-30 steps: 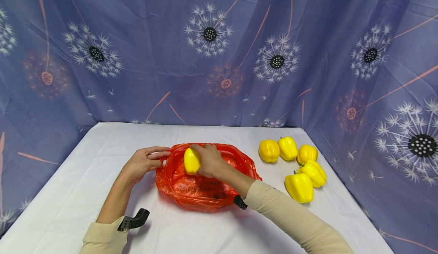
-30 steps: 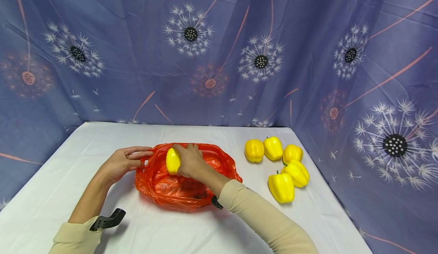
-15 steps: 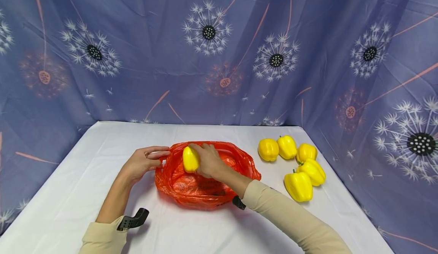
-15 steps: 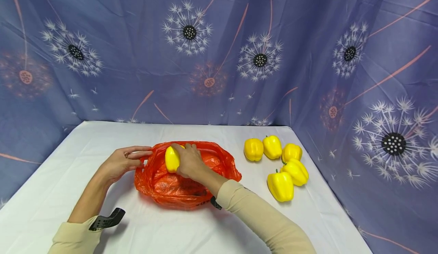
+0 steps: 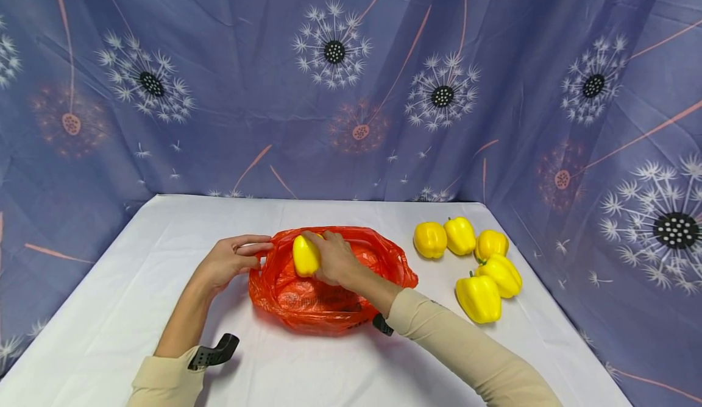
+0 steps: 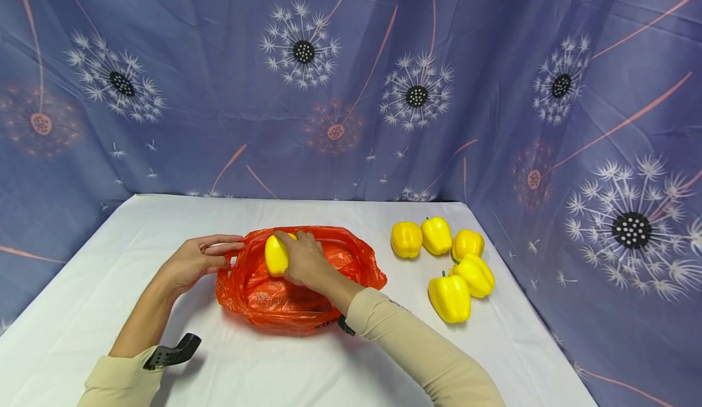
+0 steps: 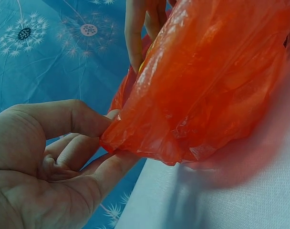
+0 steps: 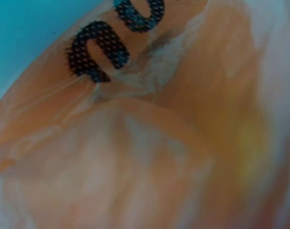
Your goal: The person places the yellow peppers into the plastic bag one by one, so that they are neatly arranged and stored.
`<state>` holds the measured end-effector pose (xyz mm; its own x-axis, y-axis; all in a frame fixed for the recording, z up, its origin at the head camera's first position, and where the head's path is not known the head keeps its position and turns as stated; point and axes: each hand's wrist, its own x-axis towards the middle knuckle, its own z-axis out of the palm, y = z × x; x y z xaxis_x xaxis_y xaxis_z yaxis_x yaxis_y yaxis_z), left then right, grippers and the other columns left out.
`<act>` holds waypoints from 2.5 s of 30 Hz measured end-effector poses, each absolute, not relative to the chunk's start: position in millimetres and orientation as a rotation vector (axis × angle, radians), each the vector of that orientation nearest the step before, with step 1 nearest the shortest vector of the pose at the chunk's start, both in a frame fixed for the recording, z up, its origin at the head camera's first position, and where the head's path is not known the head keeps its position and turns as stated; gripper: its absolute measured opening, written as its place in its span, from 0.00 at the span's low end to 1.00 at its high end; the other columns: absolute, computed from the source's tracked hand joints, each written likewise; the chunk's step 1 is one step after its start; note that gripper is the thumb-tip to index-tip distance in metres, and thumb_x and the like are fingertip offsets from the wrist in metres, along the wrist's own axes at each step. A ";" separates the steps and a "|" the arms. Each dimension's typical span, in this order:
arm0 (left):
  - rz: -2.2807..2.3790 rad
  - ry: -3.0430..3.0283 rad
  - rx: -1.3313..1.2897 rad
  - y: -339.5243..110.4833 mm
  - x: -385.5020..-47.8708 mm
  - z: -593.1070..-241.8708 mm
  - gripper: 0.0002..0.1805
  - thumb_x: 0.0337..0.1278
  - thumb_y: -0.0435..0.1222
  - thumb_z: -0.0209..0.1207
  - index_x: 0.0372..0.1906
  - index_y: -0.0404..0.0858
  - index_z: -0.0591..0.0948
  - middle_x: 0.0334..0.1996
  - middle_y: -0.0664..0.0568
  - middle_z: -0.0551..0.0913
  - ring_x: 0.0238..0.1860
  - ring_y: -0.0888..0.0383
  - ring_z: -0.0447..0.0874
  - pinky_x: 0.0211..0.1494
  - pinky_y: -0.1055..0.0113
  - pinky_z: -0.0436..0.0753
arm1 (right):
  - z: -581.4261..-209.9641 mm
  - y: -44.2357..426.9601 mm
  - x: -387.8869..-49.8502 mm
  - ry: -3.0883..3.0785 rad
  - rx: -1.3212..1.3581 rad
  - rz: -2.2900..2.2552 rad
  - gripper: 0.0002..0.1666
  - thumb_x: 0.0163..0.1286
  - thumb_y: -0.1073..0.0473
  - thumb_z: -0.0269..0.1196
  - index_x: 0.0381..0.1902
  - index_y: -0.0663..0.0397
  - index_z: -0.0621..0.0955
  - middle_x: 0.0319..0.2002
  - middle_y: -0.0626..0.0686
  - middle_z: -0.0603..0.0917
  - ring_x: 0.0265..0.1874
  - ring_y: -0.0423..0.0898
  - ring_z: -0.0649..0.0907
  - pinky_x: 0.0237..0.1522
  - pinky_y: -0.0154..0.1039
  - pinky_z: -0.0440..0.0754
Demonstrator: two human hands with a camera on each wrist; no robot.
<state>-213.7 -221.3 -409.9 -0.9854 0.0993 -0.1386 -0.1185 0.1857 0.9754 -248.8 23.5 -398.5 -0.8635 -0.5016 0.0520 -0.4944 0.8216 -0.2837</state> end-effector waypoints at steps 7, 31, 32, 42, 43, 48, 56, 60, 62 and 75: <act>1.910 2.272 -0.019 -220.0 -212.6 -408.8 0.31 0.58 0.23 0.58 0.70 0.32 0.74 0.62 0.40 0.82 0.47 0.63 0.86 0.45 0.69 0.86 | -400.0 23.0 -249.7 2.973 -0.804 -0.428 0.51 0.54 0.55 0.77 0.74 0.36 0.68 0.61 0.57 0.77 0.61 0.55 0.76 0.61 0.51 0.76; 1.906 2.277 -0.061 -221.5 -214.7 -409.2 0.31 0.58 0.23 0.58 0.70 0.33 0.74 0.60 0.40 0.83 0.50 0.62 0.87 0.48 0.68 0.86 | -375.6 40.0 -249.6 2.894 -0.774 -0.575 0.49 0.56 0.56 0.78 0.74 0.40 0.70 0.69 0.58 0.75 0.71 0.60 0.68 0.70 0.60 0.69; 1.904 2.278 -0.066 -221.4 -214.8 -409.2 0.31 0.58 0.23 0.58 0.70 0.34 0.74 0.61 0.40 0.83 0.50 0.62 0.87 0.48 0.68 0.86 | -373.6 42.6 -250.0 2.893 -0.780 -0.574 0.49 0.56 0.56 0.78 0.74 0.41 0.70 0.69 0.57 0.76 0.72 0.60 0.69 0.70 0.60 0.69; 1.911 2.267 -0.048 -222.1 -214.5 -408.8 0.31 0.58 0.24 0.58 0.70 0.34 0.74 0.61 0.40 0.83 0.54 0.61 0.86 0.49 0.68 0.86 | -354.5 83.4 -255.3 2.889 -0.724 -0.620 0.51 0.56 0.51 0.78 0.76 0.41 0.67 0.67 0.59 0.77 0.72 0.63 0.69 0.70 0.60 0.68; 1.914 2.264 -0.041 -222.5 -214.3 -408.6 0.31 0.58 0.24 0.58 0.70 0.33 0.74 0.61 0.40 0.83 0.54 0.61 0.86 0.50 0.68 0.86 | -353.4 88.5 -256.2 2.894 -0.720 -0.625 0.51 0.56 0.52 0.78 0.76 0.42 0.67 0.67 0.59 0.78 0.71 0.63 0.69 0.71 0.60 0.68; 1.928 2.259 -0.032 -223.2 -214.1 -408.1 0.31 0.59 0.25 0.58 0.70 0.33 0.74 0.61 0.41 0.83 0.55 0.60 0.85 0.51 0.68 0.85 | -348.2 113.4 -259.4 2.933 -0.688 -0.634 0.52 0.57 0.51 0.77 0.77 0.43 0.66 0.68 0.59 0.77 0.70 0.64 0.70 0.70 0.62 0.68; 1.922 2.264 -0.044 -223.3 -213.6 -409.1 0.31 0.59 0.25 0.58 0.70 0.33 0.74 0.61 0.41 0.83 0.56 0.59 0.85 0.51 0.68 0.85 | -346.2 147.9 -263.9 2.976 -0.600 -0.660 0.52 0.58 0.50 0.76 0.77 0.45 0.66 0.68 0.62 0.76 0.68 0.68 0.71 0.64 0.67 0.73; 1.922 2.259 -0.047 -222.3 -212.9 -409.8 0.31 0.58 0.25 0.58 0.69 0.33 0.74 0.61 0.40 0.83 0.54 0.61 0.86 0.50 0.68 0.85 | -346.8 162.0 -266.0 2.992 -0.554 -0.685 0.52 0.58 0.51 0.75 0.77 0.46 0.65 0.68 0.63 0.76 0.67 0.69 0.71 0.62 0.67 0.74; 1.927 2.255 -0.036 -222.0 -212.5 -409.9 0.31 0.58 0.25 0.58 0.69 0.33 0.74 0.60 0.40 0.83 0.53 0.62 0.86 0.49 0.68 0.85 | -347.4 168.5 -268.1 3.006 -0.532 -0.691 0.52 0.59 0.50 0.75 0.77 0.47 0.65 0.68 0.64 0.76 0.66 0.69 0.72 0.62 0.67 0.75; 1.939 2.251 -0.014 -222.2 -214.2 -412.7 0.31 0.57 0.24 0.57 0.69 0.32 0.73 0.61 0.39 0.82 0.53 0.62 0.86 0.49 0.69 0.85 | -355.8 212.7 -286.4 3.059 -0.305 -0.752 0.52 0.61 0.48 0.72 0.79 0.50 0.61 0.71 0.68 0.70 0.68 0.70 0.68 0.67 0.69 0.67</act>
<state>-214.2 -222.2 -412.7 -0.9854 0.1036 -0.1350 -0.1181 0.1546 0.9809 -286.4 212.7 -355.8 -0.9811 -0.1809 0.0680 -0.1919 0.8685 -0.4571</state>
